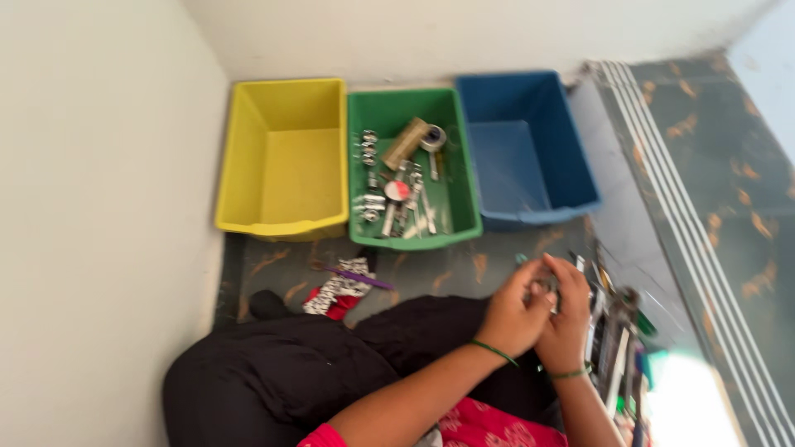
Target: The person sits on the floor and sorts various hand tools from a green bin onto the floor, then wipes the inside of three plastic bins with a cloth. Tools include wrenches, pliers, and sockets.
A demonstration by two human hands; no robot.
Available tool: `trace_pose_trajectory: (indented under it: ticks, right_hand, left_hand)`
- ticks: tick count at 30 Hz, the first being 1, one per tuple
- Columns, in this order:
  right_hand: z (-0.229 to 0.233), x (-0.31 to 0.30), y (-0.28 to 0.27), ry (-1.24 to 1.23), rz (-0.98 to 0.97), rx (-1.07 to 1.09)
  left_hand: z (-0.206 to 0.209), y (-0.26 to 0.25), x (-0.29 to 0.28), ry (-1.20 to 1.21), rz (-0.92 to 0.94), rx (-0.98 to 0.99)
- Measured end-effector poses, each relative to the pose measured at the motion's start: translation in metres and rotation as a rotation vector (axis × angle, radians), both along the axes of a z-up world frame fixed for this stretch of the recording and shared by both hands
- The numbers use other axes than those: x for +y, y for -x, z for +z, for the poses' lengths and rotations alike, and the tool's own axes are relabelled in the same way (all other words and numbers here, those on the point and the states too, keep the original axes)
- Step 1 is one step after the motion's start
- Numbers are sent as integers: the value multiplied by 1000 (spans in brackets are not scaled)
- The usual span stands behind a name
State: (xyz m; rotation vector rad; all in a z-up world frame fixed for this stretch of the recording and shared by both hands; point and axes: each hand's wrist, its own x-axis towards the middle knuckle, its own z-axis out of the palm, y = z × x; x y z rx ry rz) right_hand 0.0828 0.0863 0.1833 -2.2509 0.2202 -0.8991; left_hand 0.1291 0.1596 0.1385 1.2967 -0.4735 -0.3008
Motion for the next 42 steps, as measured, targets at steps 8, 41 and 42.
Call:
trace_pose_trajectory:
  ticks: [8,41,42]
  right_hand:
    - [-33,25,-184,-211,338,206]
    - [-198,38,-369,-1220,185,565]
    - [-195,38,-368,-1226,181,528]
  left_hand:
    - [-45,-185,63,166,169,346]
    - [-193,-361,104,-64,312,885]
    - [-193,-360,104,-42,312,858]
